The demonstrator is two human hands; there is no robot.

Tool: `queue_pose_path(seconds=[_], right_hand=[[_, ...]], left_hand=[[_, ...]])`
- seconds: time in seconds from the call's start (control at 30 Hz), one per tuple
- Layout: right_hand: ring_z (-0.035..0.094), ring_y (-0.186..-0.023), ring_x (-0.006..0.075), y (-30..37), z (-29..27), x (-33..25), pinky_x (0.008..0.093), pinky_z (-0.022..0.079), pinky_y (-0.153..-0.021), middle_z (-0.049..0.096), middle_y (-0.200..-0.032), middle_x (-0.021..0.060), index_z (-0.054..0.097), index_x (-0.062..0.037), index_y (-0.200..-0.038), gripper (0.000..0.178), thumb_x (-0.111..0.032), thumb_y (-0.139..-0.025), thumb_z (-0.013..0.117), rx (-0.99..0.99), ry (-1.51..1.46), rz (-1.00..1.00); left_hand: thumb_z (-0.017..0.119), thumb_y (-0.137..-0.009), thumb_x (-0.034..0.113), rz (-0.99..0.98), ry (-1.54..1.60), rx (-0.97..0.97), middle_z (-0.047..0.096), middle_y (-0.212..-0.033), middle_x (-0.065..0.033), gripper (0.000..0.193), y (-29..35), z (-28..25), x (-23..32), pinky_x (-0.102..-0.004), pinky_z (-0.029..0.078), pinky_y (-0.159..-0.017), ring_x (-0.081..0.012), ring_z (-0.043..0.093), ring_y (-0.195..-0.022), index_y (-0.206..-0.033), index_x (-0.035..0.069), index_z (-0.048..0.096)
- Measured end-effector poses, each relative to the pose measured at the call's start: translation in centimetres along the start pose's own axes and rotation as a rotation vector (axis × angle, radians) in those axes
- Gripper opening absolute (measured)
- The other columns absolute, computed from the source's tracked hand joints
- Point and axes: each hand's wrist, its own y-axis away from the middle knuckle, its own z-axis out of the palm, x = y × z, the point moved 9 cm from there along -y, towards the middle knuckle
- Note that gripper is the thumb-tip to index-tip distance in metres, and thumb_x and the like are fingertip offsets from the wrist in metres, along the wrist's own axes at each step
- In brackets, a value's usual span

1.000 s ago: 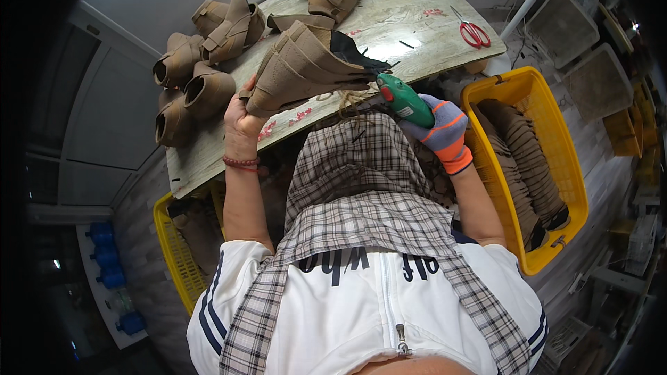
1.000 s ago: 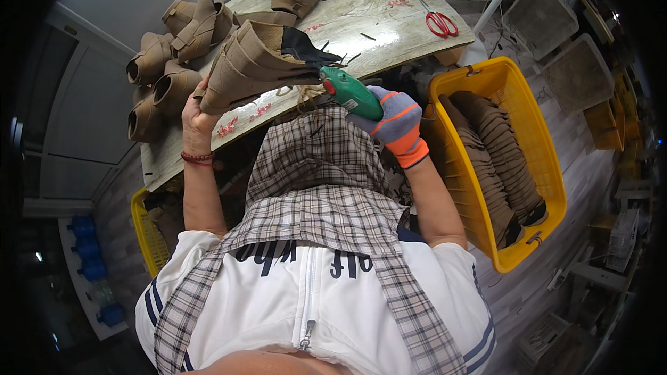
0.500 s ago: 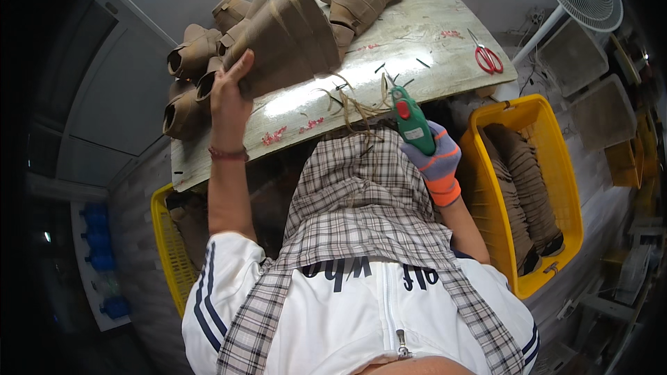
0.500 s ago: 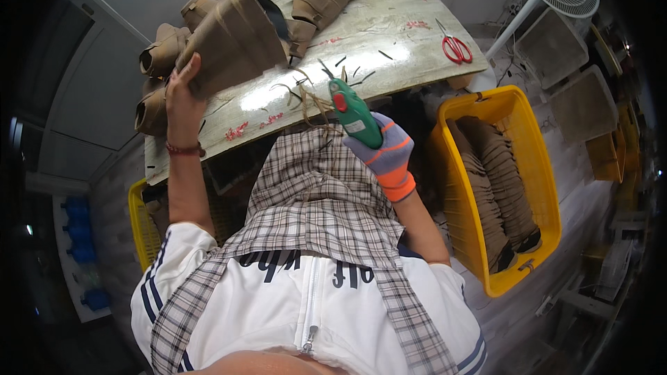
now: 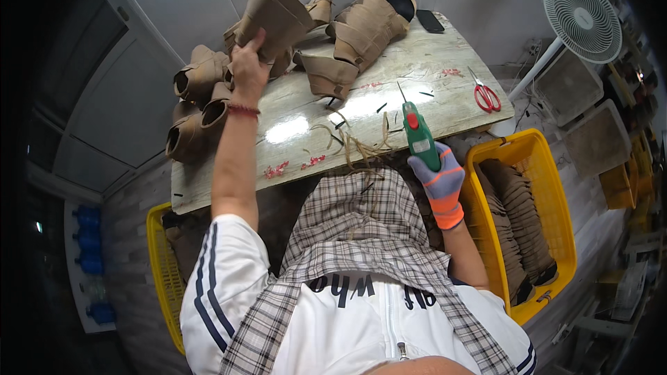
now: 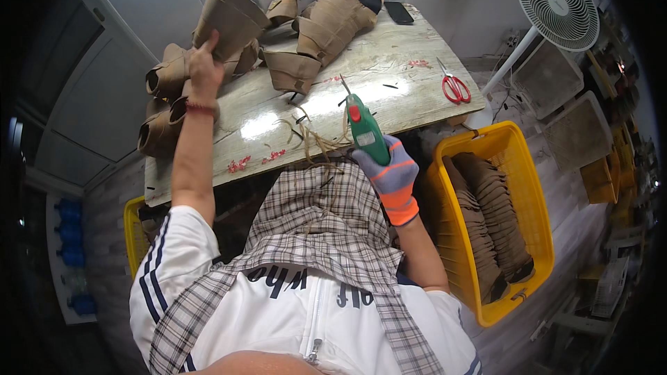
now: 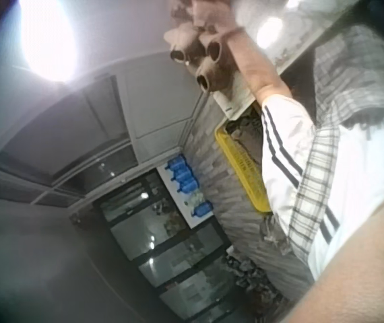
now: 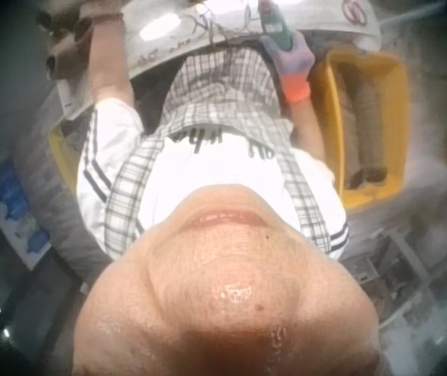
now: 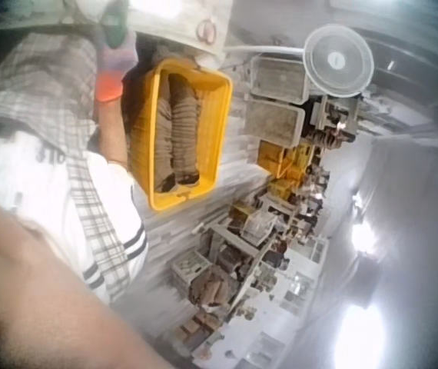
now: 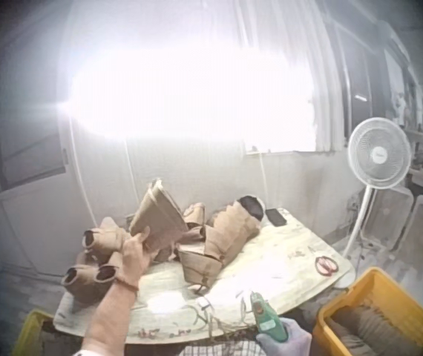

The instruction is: The person uses a green rotary tool to trim excess material from the edges of several brown shoe uppers. They rotate each upper to access different sides and then use scissors to trim the interior lining of one upper.

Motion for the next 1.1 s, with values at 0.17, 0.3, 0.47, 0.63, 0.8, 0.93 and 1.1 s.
queue_pose_path(seconds=[0.17,0.3,0.47,0.63,0.8,0.93,1.1], right_hand=[[0.065,-0.063,0.0131,-2.3,2.3,-1.3,0.0267,0.052,-0.058,0.068,-0.073,0.0089,0.066,0.0005,-0.098,0.047,-0.031,-0.070,0.086,-0.073,0.006,0.049],[0.065,-0.062,0.0119,-1.7,2.7,-1.6,0.0259,0.052,-0.058,0.069,-0.072,0.0082,0.067,0.0001,-0.099,0.049,-0.034,-0.069,0.087,-0.077,-0.025,0.072],[0.065,-0.062,0.0110,-1.0,2.4,-1.3,0.0255,0.052,-0.057,0.069,-0.071,0.0078,0.067,0.0001,-0.098,0.048,-0.034,-0.069,0.087,-0.076,-0.041,0.070],[0.062,-0.060,0.0086,-1.1,1.8,-1.6,0.0243,0.051,-0.056,0.067,-0.069,0.0060,0.067,0.0008,-0.097,0.047,-0.033,-0.070,0.086,-0.057,-0.056,0.071],[0.057,-0.058,0.0061,-0.9,1.8,-1.1,0.0234,0.049,-0.054,0.064,-0.066,0.0041,0.066,0.0018,-0.093,0.044,-0.032,-0.072,0.085,-0.050,-0.187,0.167],[0.054,-0.057,0.0049,-0.7,2.2,0.6,0.0227,0.047,-0.053,0.063,-0.065,0.0035,0.065,0.0018,-0.088,0.041,-0.032,-0.075,0.083,-0.058,-0.275,0.270],[0.052,-0.055,0.0035,-0.9,2.2,0.4,0.0218,0.043,-0.050,0.060,-0.062,0.0008,0.065,0.0017,-0.085,0.038,-0.033,-0.080,0.079,-0.124,-0.342,0.398]], left_hand=[[0.064,-0.091,0.009,-0.819,1.884,-0.073,0.064,-0.118,-0.0112,0.036,7.8,2.6,4.2,-0.0399,0.051,-0.094,-0.0251,0.062,-0.108,-0.125,0.001,0.056],[0.062,-0.093,0.009,-0.903,1.956,-0.186,0.062,-0.121,-0.0111,0.035,10.9,2.3,7.4,-0.0410,0.052,-0.095,-0.0247,0.062,-0.109,-0.125,0.000,0.055],[0.061,-0.093,0.008,-0.898,1.994,-0.304,0.063,-0.121,-0.0120,0.033,12.7,2.6,9.1,-0.0400,0.052,-0.094,-0.0238,0.061,-0.111,-0.125,0.000,0.055],[0.064,-0.090,0.006,-0.768,1.915,-0.340,0.067,-0.112,-0.0100,0.028,13.0,2.4,10.9,-0.0344,0.054,-0.090,-0.0198,0.065,-0.101,-0.117,0.000,0.062],[0.066,-0.089,0.004,-0.632,1.731,-0.339,0.070,-0.104,-0.0082,0.023,13.4,1.3,12.2,-0.0290,0.054,-0.085,-0.0154,0.066,-0.095,-0.111,-0.001,0.066],[0.067,-0.088,0.004,-0.434,1.439,-0.277,0.070,-0.101,-0.0050,0.020,14.0,0.8,12.4,-0.0274,0.052,-0.082,-0.0127,0.064,-0.091,-0.107,-0.002,0.068],[0.070,-0.086,0.007,-0.128,0.809,-0.307,0.071,-0.095,-0.0114,0.017,15.4,0.2,12.5,-0.0302,0.051,-0.071,-0.0198,0.065,-0.079,-0.099,-0.005,0.067]])
